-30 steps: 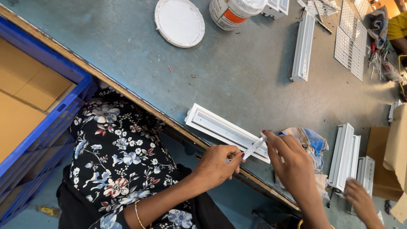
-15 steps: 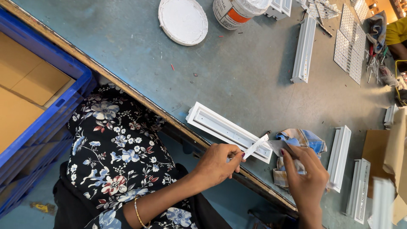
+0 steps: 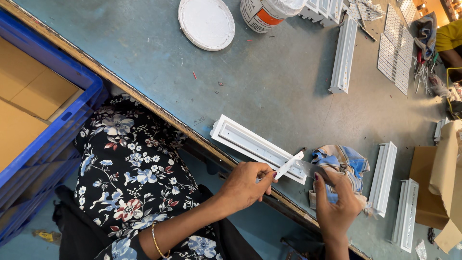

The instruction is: The person assembles LED light fixtures at a workbench. They apply a white paste to the interior of a fixture using a small metal spatula, then insert an LED strip and press it into place. The person repeats this process with a second fixture, handling the components and tools with both hands.

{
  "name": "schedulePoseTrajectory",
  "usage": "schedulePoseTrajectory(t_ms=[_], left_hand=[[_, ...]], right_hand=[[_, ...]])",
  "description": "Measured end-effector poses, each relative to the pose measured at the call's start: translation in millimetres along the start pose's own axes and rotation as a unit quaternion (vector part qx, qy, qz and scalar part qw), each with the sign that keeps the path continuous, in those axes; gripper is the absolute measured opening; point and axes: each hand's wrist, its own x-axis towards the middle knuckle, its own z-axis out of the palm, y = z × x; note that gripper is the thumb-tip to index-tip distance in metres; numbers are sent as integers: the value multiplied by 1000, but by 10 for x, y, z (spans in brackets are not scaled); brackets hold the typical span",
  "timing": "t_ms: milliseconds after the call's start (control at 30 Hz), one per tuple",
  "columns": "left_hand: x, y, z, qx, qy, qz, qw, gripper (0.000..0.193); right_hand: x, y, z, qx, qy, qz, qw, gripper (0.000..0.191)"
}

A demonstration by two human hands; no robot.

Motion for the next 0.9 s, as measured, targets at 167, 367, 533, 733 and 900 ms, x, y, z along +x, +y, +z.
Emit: schedulePoseTrajectory(t_ms=[167,367,533,733,900], left_hand=[[0,4,3,2,-4,-12,1000,31],[-6,-2,0,6,-1,4,1000,31],[-6,-27,-5,0,0,-1,1000,32],[-10,-18,21,5,-4,2,1000,31],[-21,19,23,13,-16,-13,1000,31]], right_hand=[[-45,6,5,5,8,26,1000,20],[-31,22,41,9,8,47,999,18],[-99,-33,58,7,10,-1,1000,15],[-74,47,60,42,20,68,997,18],[-71,24,92,11,17,42,999,20]])
